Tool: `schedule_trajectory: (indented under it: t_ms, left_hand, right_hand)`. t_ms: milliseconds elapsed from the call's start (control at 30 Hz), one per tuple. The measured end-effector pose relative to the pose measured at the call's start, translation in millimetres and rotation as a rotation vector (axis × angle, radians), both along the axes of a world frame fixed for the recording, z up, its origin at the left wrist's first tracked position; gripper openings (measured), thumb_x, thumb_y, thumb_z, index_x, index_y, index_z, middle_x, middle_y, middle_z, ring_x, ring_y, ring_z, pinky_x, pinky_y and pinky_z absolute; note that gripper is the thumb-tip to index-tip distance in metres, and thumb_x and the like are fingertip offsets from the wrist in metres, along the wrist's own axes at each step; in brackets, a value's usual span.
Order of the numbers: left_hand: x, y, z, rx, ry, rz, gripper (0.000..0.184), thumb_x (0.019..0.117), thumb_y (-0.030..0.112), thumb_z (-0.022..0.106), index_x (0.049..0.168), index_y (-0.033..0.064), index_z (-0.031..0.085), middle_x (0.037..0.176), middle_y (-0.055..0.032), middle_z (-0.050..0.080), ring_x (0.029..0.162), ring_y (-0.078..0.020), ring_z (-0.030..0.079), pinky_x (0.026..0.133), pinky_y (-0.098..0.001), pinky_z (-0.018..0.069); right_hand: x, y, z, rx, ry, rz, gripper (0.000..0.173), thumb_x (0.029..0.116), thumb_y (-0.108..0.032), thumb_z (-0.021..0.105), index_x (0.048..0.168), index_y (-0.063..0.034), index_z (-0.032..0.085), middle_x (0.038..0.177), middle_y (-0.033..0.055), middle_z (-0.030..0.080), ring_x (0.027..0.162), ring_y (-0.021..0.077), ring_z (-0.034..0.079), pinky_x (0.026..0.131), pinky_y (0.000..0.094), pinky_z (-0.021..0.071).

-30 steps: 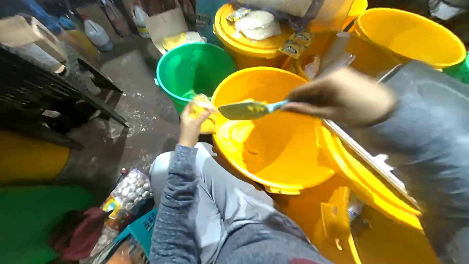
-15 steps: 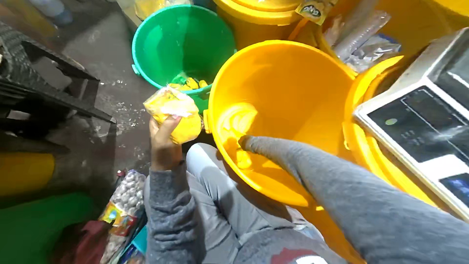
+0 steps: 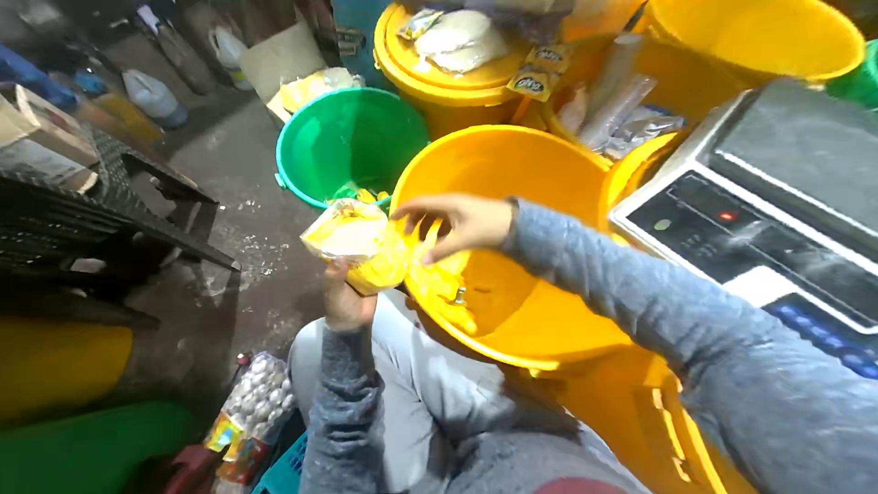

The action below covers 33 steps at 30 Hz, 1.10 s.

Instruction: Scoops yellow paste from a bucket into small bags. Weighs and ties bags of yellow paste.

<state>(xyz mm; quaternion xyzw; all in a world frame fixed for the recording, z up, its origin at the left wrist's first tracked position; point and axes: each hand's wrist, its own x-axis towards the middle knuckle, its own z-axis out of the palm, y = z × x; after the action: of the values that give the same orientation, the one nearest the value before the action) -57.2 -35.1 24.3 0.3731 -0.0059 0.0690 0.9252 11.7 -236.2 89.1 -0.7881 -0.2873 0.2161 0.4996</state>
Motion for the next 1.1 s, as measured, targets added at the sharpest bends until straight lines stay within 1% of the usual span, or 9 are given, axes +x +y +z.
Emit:
schedule_trajectory:
  t_ms: [133, 267, 400, 467, 567, 667, 767, 867, 1100]
  left_hand:
    - [-26, -31, 1, 0.238, -0.159, -0.142, 0.055, 0.0737, 0.055, 0.083, 0.116, 0.0253, 0.064, 0.097, 0.0108, 0.075, 0.088, -0.0019, 0.071, 0.079, -0.0248, 0.0613]
    - [-17, -40, 5, 0.539, -0.319, -0.384, 0.107, 0.0799, 0.062, 0.076, 0.160, 0.0176, 0.022, 0.158, 0.0000, 0.041, 0.135, -0.0139, 0.050, 0.108, -0.0357, 0.0487]
    - [0, -5, -2, 0.860, -0.234, -0.041, 0.080, 0.0888, 0.036, 0.074, 0.154, 0.0061, 0.037, 0.155, -0.0110, 0.045, 0.139, -0.0189, 0.048, 0.110, -0.0377, 0.0469]
    - [9, 16, -4, 0.975, -0.159, 0.086, 0.066, 0.0930, 0.027, 0.067, 0.148, 0.0002, 0.043, 0.151, -0.0193, 0.046, 0.138, -0.0228, 0.046, 0.111, -0.0392, 0.0437]
    - [17, 26, -8, 1.043, -0.091, 0.114, 0.059, 0.0961, 0.023, 0.063, 0.146, -0.0039, 0.045, 0.148, -0.0242, 0.047, 0.137, -0.0248, 0.047, 0.110, -0.0386, 0.0422]
    - [18, 16, -16, 1.082, -0.088, 0.082, 0.052, 0.0960, 0.020, 0.063, 0.139, -0.0068, 0.052, 0.143, -0.0262, 0.053, 0.132, -0.0278, 0.053, 0.107, -0.0389, 0.0450]
    - [20, 14, -23, 1.123, -0.122, 0.081, 0.048, 0.0964, 0.019, 0.063, 0.135, -0.0089, 0.055, 0.139, -0.0279, 0.056, 0.129, -0.0297, 0.055, 0.108, -0.0396, 0.0454]
    - [25, 18, -29, 1.146, -0.116, 0.087, 0.047, 0.0966, 0.018, 0.063, 0.134, -0.0087, 0.056, 0.138, -0.0277, 0.057, 0.127, -0.0293, 0.056, 0.106, -0.0406, 0.0461]
    - [20, 21, -27, 1.162, -0.073, 0.091, 0.046, 0.0968, 0.016, 0.063, 0.134, -0.0093, 0.056, 0.137, -0.0290, 0.057, 0.127, -0.0298, 0.056, 0.106, -0.0407, 0.0452]
  right_hand:
    - [-84, 12, -24, 0.514, 0.227, -0.097, 0.079, 0.0747, -0.010, 0.084, 0.143, -0.0019, 0.044, 0.118, 0.0060, 0.069, 0.106, 0.0096, 0.069, 0.095, 0.0291, 0.0584]
    - [-132, -41, -20, 0.661, 0.221, -0.463, 0.060, 0.0780, -0.014, 0.083, 0.129, 0.0009, 0.054, 0.108, 0.0054, 0.073, 0.097, 0.0130, 0.072, 0.088, 0.0330, 0.0622]
    - [-143, -173, 17, 0.231, -0.199, -1.031, 0.067, 0.0736, -0.019, 0.089, 0.131, -0.0048, 0.058, 0.110, 0.0081, 0.073, 0.096, 0.0157, 0.072, 0.086, 0.0371, 0.0626]
    - [-143, -248, 42, -0.148, -0.367, -1.298, 0.082, 0.0706, -0.018, 0.090, 0.140, -0.0021, 0.050, 0.122, 0.0198, 0.067, 0.110, 0.0302, 0.068, 0.096, 0.0507, 0.0572]
    - [-143, -335, 57, -0.738, -0.349, -1.526, 0.087, 0.0763, -0.020, 0.088, 0.146, 0.0068, 0.043, 0.137, 0.0389, 0.052, 0.128, 0.0585, 0.050, 0.103, 0.0748, 0.0387]
    - [-145, -387, 44, -0.874, -0.201, -1.541, 0.082, 0.0872, -0.025, 0.081, 0.151, 0.0058, 0.040, 0.145, 0.0423, 0.043, 0.134, 0.0630, 0.040, 0.106, 0.0785, 0.0305]
    - [-158, -384, 55, -0.948, -0.231, -1.442, 0.086, 0.0931, -0.030, 0.076, 0.156, 0.0074, 0.031, 0.153, 0.0400, 0.035, 0.145, 0.0594, 0.029, 0.115, 0.0759, 0.0205]
    - [-178, -339, 64, -1.188, -0.656, -1.298, 0.084, 0.0912, -0.023, 0.076, 0.156, 0.0084, 0.032, 0.164, 0.0342, 0.022, 0.153, 0.0552, 0.011, 0.120, 0.0762, 0.0025]
    - [-196, -289, 62, -1.374, -0.780, -1.096, 0.086, 0.0910, -0.022, 0.076, 0.161, -0.0045, 0.030, 0.170, 0.0226, 0.016, 0.158, 0.0411, 0.009, 0.123, 0.0684, 0.0001]
